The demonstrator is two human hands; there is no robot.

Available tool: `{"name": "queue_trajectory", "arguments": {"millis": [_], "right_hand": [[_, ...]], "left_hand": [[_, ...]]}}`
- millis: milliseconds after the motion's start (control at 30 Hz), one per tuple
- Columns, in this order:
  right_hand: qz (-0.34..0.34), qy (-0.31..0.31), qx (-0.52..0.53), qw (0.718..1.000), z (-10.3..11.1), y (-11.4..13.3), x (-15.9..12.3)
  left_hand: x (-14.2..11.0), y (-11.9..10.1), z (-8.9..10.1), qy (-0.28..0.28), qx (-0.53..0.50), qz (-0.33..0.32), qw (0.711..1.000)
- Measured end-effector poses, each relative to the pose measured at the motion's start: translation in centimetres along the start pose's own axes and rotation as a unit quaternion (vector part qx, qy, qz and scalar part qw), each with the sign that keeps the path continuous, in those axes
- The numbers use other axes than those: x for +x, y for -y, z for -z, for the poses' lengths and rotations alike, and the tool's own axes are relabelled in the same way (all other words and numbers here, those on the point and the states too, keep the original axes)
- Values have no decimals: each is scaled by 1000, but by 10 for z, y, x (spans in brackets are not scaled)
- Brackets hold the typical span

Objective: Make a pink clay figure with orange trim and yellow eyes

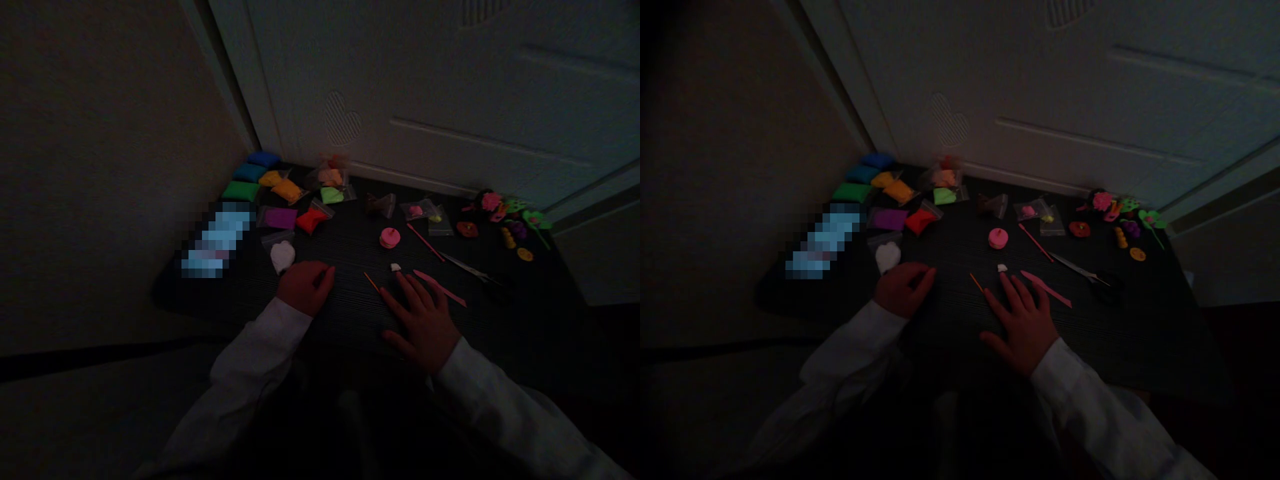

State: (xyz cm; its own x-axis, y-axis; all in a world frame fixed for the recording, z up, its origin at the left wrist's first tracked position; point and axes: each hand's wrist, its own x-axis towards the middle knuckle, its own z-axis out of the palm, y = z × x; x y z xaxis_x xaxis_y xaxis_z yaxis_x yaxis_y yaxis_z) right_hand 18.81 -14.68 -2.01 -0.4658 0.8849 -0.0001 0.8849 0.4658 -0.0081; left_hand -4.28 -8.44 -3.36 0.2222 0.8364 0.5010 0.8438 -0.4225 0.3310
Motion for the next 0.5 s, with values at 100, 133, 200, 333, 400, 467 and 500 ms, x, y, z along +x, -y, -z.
{"name": "queue_trajectory", "arguments": {"millis": [100, 133, 200, 333, 400, 467, 500], "right_hand": [[24, 9, 7, 1000, 0, 1, -1], [27, 10, 9, 1000, 0, 1, -2], [17, 6, 8, 1000, 0, 1, -2], [4, 0, 6, 1000, 1, -2, -1], [25, 10, 12, 1000, 0, -2, -1], [25, 11, 13, 1000, 1, -1, 0], [14, 7, 11, 1000, 1, -1, 0]], "left_hand": [[0, 0, -1, -1, -3, -2, 1000], [0, 0, -1, -1, -4, -2, 1000], [0, 0, 0, 0, -4, -2, 1000], [0, 0, 0, 1, -4, 2, 1000], [0, 0, 0, -1, -8, -1, 1000], [0, 0, 0, -4, -9, -4, 1000], [0, 0, 0, -6, -9, -6, 1000]]}}
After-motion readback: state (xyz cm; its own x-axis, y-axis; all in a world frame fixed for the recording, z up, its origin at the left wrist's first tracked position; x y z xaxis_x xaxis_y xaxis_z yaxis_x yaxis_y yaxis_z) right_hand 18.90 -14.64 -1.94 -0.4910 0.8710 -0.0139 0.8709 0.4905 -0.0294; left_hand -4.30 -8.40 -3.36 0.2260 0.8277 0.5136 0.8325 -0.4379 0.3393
